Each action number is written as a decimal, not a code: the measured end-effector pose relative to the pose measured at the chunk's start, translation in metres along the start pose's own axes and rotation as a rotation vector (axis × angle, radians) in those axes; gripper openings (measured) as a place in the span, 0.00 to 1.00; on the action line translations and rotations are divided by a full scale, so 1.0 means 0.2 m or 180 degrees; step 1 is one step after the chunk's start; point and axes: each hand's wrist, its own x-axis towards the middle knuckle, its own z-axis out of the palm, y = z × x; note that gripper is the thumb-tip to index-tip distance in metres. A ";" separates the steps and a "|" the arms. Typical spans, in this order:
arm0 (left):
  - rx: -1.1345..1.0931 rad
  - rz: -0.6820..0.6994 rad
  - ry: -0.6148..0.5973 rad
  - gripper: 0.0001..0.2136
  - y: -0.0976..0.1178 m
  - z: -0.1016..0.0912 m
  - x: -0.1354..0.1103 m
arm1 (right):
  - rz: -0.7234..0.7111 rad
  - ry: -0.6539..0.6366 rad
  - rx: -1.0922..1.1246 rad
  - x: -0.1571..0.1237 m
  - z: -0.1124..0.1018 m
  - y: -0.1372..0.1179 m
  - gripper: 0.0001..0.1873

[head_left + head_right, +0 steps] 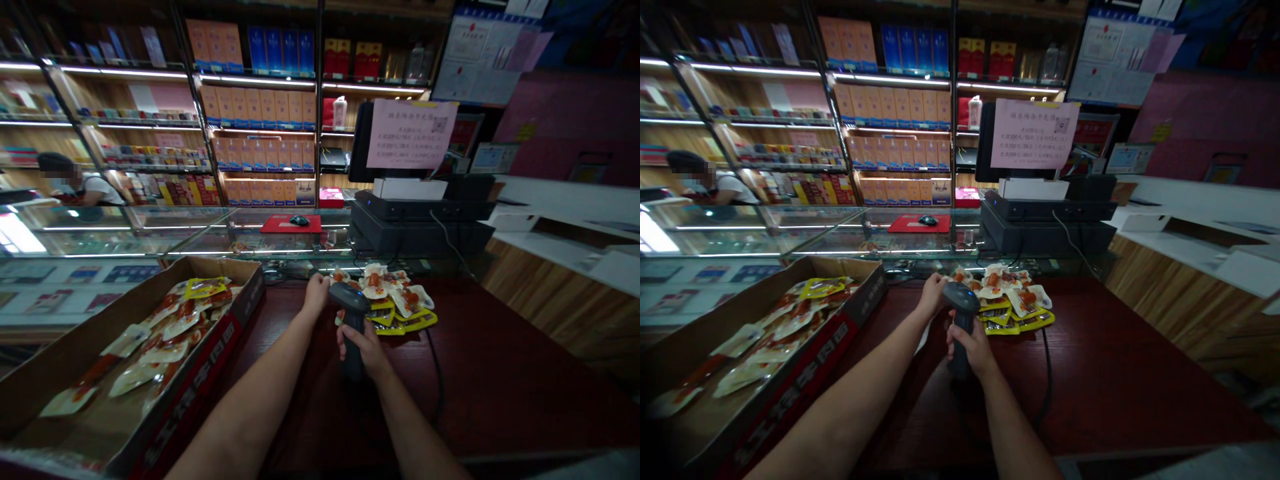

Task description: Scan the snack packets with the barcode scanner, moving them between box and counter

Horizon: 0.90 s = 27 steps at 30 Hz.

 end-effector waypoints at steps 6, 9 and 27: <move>-0.1183 -0.0197 0.0652 0.07 -0.04 -0.32 -0.08 | 0.0136 0.0036 -0.0045 0.02 0.00 0.02 0.22; -0.1535 -0.0446 0.0905 0.08 -0.05 -0.42 -0.11 | 0.0228 0.0071 -0.0128 0.03 0.01 0.02 0.22; -0.0540 0.0210 0.1483 0.14 -0.16 -0.49 -0.04 | 0.0578 0.0158 -0.0576 0.04 0.00 0.04 0.21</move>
